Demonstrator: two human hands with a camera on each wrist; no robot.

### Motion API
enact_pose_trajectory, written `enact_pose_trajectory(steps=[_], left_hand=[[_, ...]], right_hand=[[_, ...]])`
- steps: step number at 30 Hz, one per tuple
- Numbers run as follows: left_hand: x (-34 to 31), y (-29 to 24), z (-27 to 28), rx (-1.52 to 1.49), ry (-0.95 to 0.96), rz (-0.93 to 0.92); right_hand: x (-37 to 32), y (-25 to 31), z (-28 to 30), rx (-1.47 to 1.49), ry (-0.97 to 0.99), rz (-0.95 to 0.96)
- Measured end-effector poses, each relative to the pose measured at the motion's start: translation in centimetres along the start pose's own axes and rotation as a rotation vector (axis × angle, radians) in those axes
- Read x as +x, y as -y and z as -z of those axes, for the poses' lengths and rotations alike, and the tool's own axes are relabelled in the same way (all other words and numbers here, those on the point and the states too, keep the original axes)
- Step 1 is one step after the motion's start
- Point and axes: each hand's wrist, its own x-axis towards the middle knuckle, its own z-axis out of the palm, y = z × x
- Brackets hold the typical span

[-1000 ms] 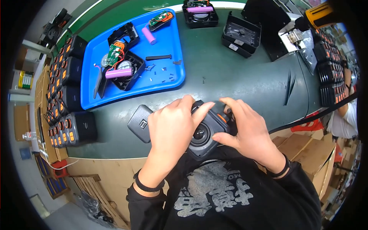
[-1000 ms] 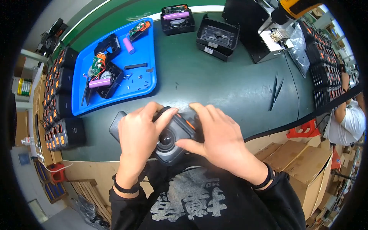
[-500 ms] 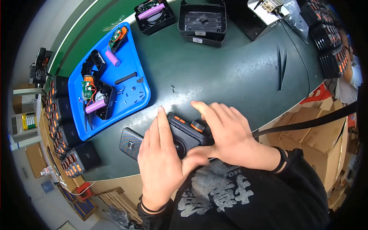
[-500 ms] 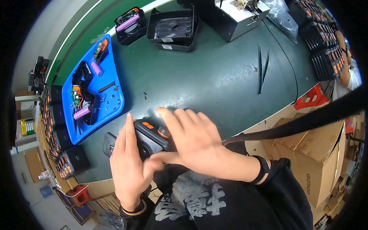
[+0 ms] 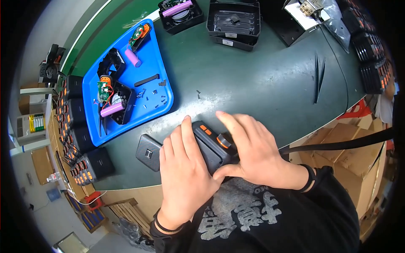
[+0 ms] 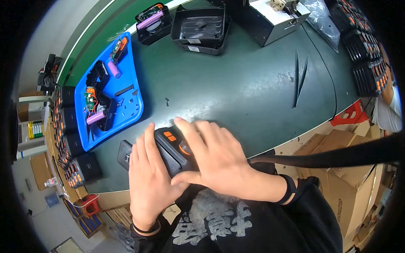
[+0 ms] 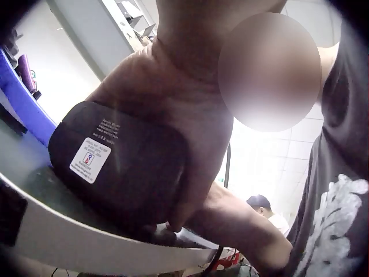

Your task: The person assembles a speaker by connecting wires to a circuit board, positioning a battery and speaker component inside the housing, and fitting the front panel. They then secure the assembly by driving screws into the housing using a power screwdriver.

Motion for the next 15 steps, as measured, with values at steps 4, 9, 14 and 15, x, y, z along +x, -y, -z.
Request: enact_pose_trajectory(steps=[4, 9, 14, 15], left_hand=[[-0.7, 0.3, -0.4, -0.027, -0.065, -0.009], [-2.2, 2.3, -0.2, -0.150, -0.214, -0.007], [-5.9, 5.4, 2.7, -0.825, -0.627, 0.292], [-7.0, 7.2, 2.7, -0.719, -0.682, 0.265]], right_hand=[[-0.8, -0.4, 0.6, 0.162, -0.105, 0.039], [-1.7, -0.8, 0.5, 0.298, -0.382, 0.194], [-1.8, 0.0, 1.2, 0.188, -0.204, 0.221], [-1.5, 0.7, 1.1, 0.179, -0.172, 0.206]])
